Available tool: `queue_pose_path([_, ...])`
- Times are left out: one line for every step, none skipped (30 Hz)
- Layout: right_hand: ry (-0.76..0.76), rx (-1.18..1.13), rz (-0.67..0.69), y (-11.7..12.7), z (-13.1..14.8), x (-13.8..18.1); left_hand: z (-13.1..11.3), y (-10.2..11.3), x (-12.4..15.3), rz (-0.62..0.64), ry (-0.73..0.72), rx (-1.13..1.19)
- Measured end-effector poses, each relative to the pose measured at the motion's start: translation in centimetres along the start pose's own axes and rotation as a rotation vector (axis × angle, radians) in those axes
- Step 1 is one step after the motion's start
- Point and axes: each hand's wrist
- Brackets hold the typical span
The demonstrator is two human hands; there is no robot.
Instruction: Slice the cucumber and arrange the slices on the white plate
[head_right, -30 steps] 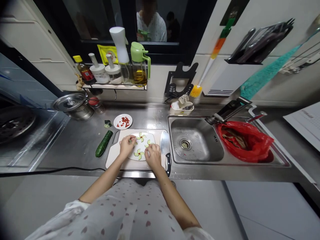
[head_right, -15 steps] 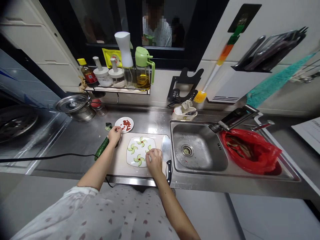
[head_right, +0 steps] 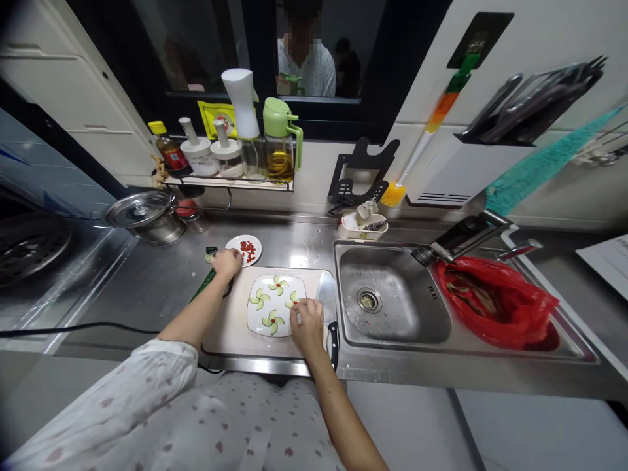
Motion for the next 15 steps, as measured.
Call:
queue_pose_path([-0.008,-0.002,0.002,0.02,0.01,-0.01,-0.04,-0.08,-0.10,0.001,-0.001,-0.005])
queue_pose_path([-0.016,-0.005,0.002,0.03,0.03,-0.02,-0.08,-0.17,-0.17,0.000,-0.002,-0.009])
queue_pose_path([-0.024,-0.007,0.002,0.04,0.07,-0.04,-0.12,-0.25,-0.23,-0.001,-0.004,-0.011])
queue_pose_path([-0.030,-0.009,0.002,0.05,0.11,-0.05,-0.16,-0.32,-0.26,-0.001,-0.009,-0.014])
queue_pose_path([-0.032,-0.010,0.005,0.05,0.17,-0.05,-0.20,-0.39,-0.27,0.000,-0.015,-0.016])
queue_pose_path([-0.034,-0.010,0.009,0.05,0.22,-0.04,-0.23,-0.44,-0.26,0.001,-0.020,-0.020])
queue_pose_path([-0.034,-0.010,0.013,0.04,0.28,-0.02,-0.26,-0.48,-0.24,0.002,-0.025,-0.023])
queue_pose_path([-0.033,-0.012,0.017,0.04,0.32,0.00,-0.29,-0.51,-0.21,0.003,-0.030,-0.024])
queue_pose_path([-0.032,-0.014,0.020,0.03,0.36,0.04,-0.31,-0.52,-0.18,0.004,-0.034,-0.023])
queue_pose_path([-0.031,-0.017,0.020,0.03,0.38,0.07,-0.33,-0.52,-0.15,0.003,-0.036,-0.020])
queue_pose_path([-0.031,-0.019,0.019,0.04,0.39,0.09,-0.36,-0.51,-0.13,0.003,-0.039,-0.015])
queue_pose_path([-0.031,-0.020,0.018,0.06,0.39,0.11,-0.38,-0.49,-0.12,0.004,-0.042,-0.009])
queue_pose_path([-0.032,-0.020,0.018,0.09,0.37,0.12,-0.41,-0.46,-0.12,0.006,-0.043,-0.004])
queue_pose_path([-0.035,-0.019,0.018,0.12,0.33,0.13,-0.43,-0.43,-0.13,0.010,-0.045,-0.002])
queue_pose_path([-0.036,-0.017,0.017,0.16,0.29,0.13,-0.46,-0.40,-0.13,0.013,-0.048,-0.002])
Point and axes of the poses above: each hand's wrist, its own x-axis away from the middle knuckle, its own y-axis out of the back of the hand, z = x × y, and after that the axes turned 4 degrees about -z, right-handed
